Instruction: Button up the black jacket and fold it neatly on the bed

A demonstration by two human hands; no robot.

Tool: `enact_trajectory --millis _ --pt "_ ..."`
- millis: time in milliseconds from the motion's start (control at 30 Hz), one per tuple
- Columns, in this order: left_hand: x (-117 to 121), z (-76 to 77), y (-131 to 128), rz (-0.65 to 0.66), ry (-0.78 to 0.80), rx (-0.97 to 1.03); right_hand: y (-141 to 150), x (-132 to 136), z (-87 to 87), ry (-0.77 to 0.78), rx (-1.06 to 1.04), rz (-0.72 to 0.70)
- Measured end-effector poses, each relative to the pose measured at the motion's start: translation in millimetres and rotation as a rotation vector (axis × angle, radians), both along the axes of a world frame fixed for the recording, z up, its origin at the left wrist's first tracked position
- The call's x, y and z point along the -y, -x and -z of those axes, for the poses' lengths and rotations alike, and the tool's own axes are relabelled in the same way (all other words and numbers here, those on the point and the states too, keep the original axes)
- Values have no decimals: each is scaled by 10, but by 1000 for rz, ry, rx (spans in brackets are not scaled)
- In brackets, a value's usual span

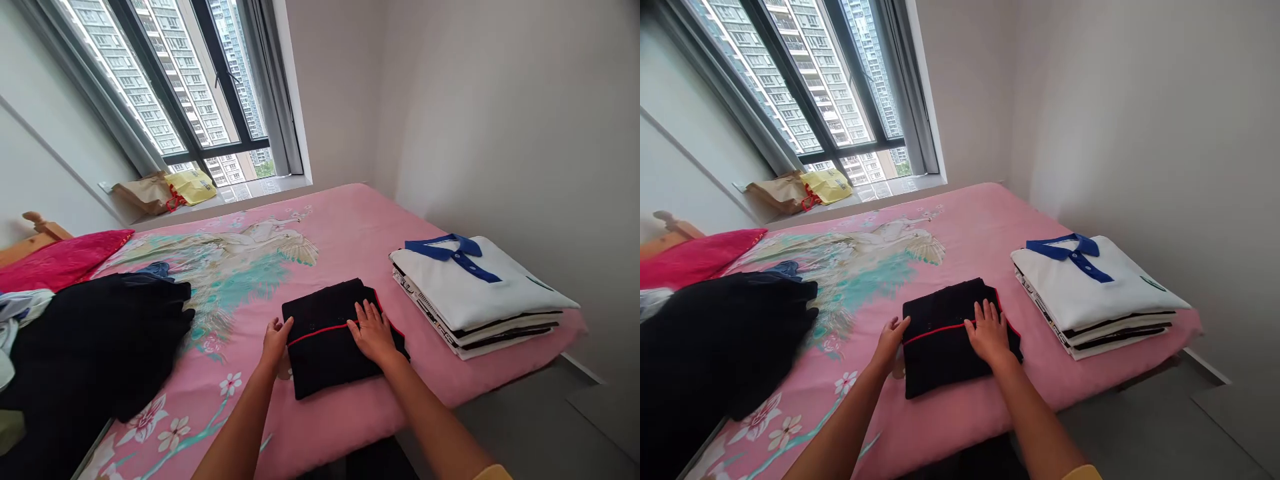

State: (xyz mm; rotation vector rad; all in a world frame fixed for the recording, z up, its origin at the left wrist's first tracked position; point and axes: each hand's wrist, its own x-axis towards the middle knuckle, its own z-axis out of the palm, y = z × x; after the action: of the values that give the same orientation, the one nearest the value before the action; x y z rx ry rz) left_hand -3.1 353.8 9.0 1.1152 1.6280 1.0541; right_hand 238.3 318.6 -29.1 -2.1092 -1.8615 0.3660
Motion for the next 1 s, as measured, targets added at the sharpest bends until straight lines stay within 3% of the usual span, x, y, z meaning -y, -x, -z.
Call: enact_trajectory --millis 133,200,300,333,400,500,533,600,733,833,933,1000 --pt "265 38 191 154 169 274 -3 13 -12 -121 -35 22" --pt "335 66 179 142 198 340 -38 93 -45 -236 -105 24" --pt "470 123 127 28 -1 49 -113 445 -40 -474 -319 26" --pt "545 140 123 43 -123 -107 -132 628 -9 -534 -419 40" --pt "744 162 158 214 -370 -400 -140 1055 89 -567 -658 120" --pt "1037 173 306 605 -565 -707 -69 1652 233 -338 -1112 344" --pt "1094 176 366 688 -591 -782 -24 1789 255 -240 -1271 397" --pt "1108 189 469 721 -651 -913 87 1935 243 -69 -1573 436" --pt "802 225 501 659 -839 -1106 356 1810 85 123 -2060 382" --pt "501 209 393 750 -927 -1180 550 1609 14 196 -2305 379" --pt "313 83 270 876 -948 -1168 706 1490 57 203 -2423 409" --pt "278 -106 193 916 -906 -1133 794 1446 114 159 -2454 444"
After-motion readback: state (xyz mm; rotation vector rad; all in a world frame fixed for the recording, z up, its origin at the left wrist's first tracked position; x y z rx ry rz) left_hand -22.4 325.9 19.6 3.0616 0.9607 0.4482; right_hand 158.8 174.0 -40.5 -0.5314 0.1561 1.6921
